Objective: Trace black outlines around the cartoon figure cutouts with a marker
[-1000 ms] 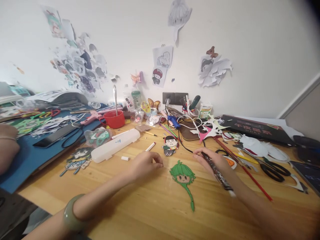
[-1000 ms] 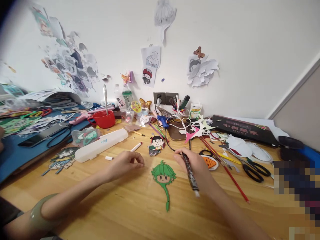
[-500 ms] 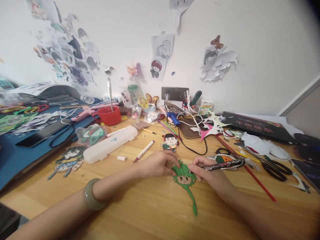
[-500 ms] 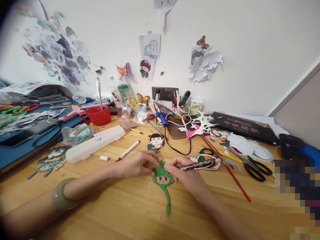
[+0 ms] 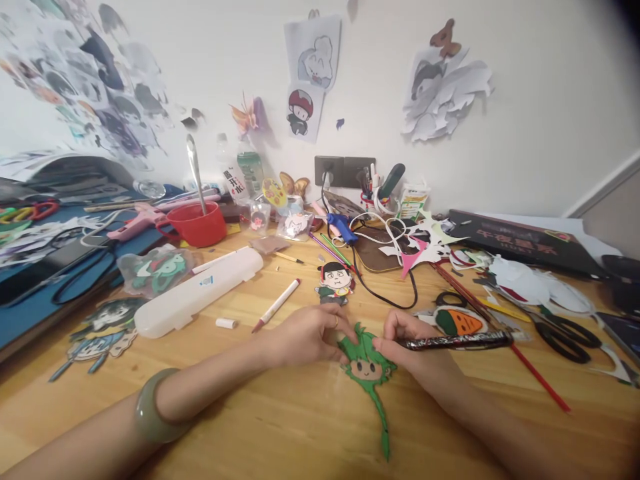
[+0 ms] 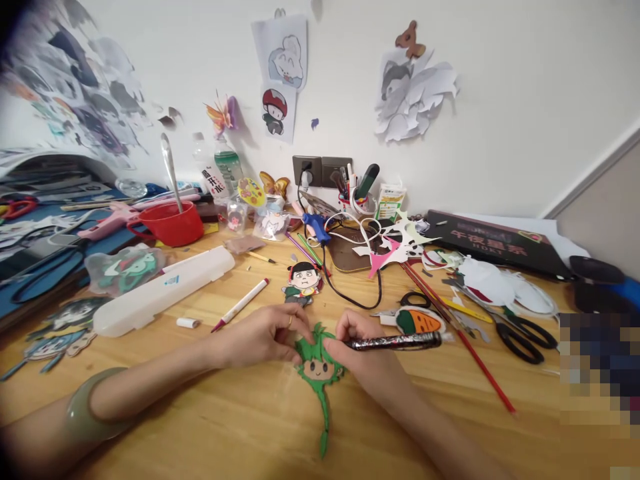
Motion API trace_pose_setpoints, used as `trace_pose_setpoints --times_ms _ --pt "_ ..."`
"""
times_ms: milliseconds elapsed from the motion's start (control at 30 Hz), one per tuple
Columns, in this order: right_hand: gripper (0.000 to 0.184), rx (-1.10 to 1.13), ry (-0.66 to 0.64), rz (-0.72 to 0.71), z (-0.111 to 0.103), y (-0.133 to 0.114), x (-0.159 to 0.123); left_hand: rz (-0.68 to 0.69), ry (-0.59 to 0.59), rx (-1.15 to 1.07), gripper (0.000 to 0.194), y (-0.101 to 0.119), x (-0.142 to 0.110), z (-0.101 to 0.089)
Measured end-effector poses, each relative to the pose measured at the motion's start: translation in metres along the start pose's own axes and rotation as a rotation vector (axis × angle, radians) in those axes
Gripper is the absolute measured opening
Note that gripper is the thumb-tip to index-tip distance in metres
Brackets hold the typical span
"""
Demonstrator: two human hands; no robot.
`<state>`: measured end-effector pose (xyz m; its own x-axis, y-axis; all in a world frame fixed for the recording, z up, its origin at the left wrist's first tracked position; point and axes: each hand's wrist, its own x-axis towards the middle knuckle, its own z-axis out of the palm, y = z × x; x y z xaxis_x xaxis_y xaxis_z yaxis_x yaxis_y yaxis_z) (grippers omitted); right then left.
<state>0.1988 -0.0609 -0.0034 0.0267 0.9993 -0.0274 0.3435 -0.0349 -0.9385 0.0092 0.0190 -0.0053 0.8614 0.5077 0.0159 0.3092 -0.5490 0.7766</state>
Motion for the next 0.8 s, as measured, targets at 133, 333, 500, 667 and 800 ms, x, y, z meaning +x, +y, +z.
trace_pose_setpoints --times_ms 133,333,500,667,800 --pt "0.029 0.014 -0.004 0.022 0.0 0.002 0.0 -0.008 0.004 -0.011 0.027 0.0 -0.002 0.002" --pt "0.021 0.022 0.012 0.029 -0.003 0.007 0.001 -0.006 0.011 -0.025 0.026 -0.001 -0.003 0.003" --pt "0.018 -0.051 0.02 0.016 -0.007 0.007 0.0 -0.006 0.004 -0.044 0.027 -0.001 -0.003 0.003" --pt "0.022 -0.128 0.028 0.001 -0.011 0.008 -0.002 -0.002 -0.004 -0.063 0.026 -0.002 -0.003 0.003" --pt "0.024 -0.2 0.022 -0.046 -0.01 0.012 -0.002 0.006 -0.007 -0.057 0.026 -0.002 -0.003 0.002"
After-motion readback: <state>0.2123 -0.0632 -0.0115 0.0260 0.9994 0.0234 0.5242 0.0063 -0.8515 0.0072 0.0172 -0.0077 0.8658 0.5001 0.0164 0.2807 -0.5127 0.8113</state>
